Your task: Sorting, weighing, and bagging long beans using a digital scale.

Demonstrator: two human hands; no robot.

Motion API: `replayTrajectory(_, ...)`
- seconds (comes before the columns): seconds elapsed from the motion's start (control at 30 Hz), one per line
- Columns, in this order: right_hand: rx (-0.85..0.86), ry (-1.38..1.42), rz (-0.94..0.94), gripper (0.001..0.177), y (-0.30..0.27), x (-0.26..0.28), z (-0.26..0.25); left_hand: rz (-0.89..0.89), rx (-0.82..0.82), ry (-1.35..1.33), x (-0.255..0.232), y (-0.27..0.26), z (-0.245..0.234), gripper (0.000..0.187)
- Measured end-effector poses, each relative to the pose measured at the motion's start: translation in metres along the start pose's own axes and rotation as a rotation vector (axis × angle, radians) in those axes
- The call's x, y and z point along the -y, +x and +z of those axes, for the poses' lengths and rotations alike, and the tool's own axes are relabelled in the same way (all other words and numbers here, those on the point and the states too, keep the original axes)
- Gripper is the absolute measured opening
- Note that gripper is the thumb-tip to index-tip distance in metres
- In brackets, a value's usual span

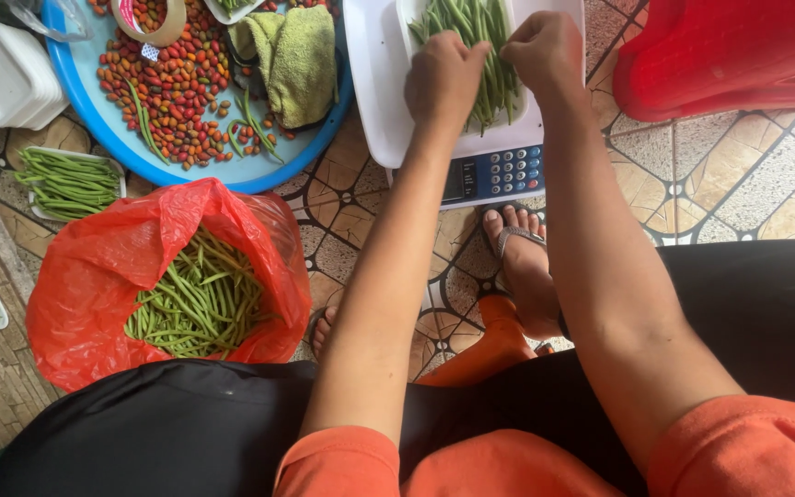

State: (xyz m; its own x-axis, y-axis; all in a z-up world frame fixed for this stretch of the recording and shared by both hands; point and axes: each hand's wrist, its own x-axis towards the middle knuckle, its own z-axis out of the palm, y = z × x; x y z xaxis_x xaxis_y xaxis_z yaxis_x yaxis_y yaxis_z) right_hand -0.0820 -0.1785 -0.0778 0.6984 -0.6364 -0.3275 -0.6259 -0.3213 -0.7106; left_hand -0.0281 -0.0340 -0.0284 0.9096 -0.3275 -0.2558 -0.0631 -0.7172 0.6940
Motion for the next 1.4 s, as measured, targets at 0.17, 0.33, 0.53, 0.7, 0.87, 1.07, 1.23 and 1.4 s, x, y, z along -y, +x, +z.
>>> replayTrajectory(0.17, -0.064, -0.012, -0.06, 0.008, -0.004, -0.003, 0.002, -0.09, 0.04, 0.078, -0.012, -0.002, 0.009, 0.036)
replayTrajectory(0.33, -0.043, 0.033, -0.013, 0.008, -0.012, 0.008, -0.003, -0.196, 0.095, 0.045, -0.027, -0.008, -0.009, 0.029)
replayTrajectory(0.53, 0.234, 0.192, 0.107, 0.014, -0.029, 0.026, -0.03, -0.253, 0.301, 0.156, -0.015, -0.014, -0.012, 0.038)
replayTrajectory(0.7, 0.442, 0.471, 0.272, 0.007, -0.037, 0.034, -0.049, -0.225, 0.273, 0.1, -0.007, -0.013, -0.016, 0.033)
replayTrajectory(0.87, 0.565, 0.445, 0.15, 0.009, -0.043, 0.044, -0.043, -0.174, 0.134, -0.296, -0.005, -0.015, -0.037, 0.028)
replayTrajectory(1.07, 0.193, 0.226, -0.006, 0.015, -0.032, 0.02, -0.025, -0.295, 0.061, -0.325, 0.013, -0.013, -0.057, 0.013)
replayTrajectory(1.23, 0.053, 0.163, -0.112, 0.019, -0.029, 0.001, -0.011, -0.33, 0.077, -0.244, 0.034, -0.013, -0.047, 0.029)
replayTrajectory(1.4, 0.034, 0.187, -0.077, 0.014, -0.024, -0.001, -0.013, -0.348, 0.137, -0.198, 0.047, -0.007, -0.035, 0.015)
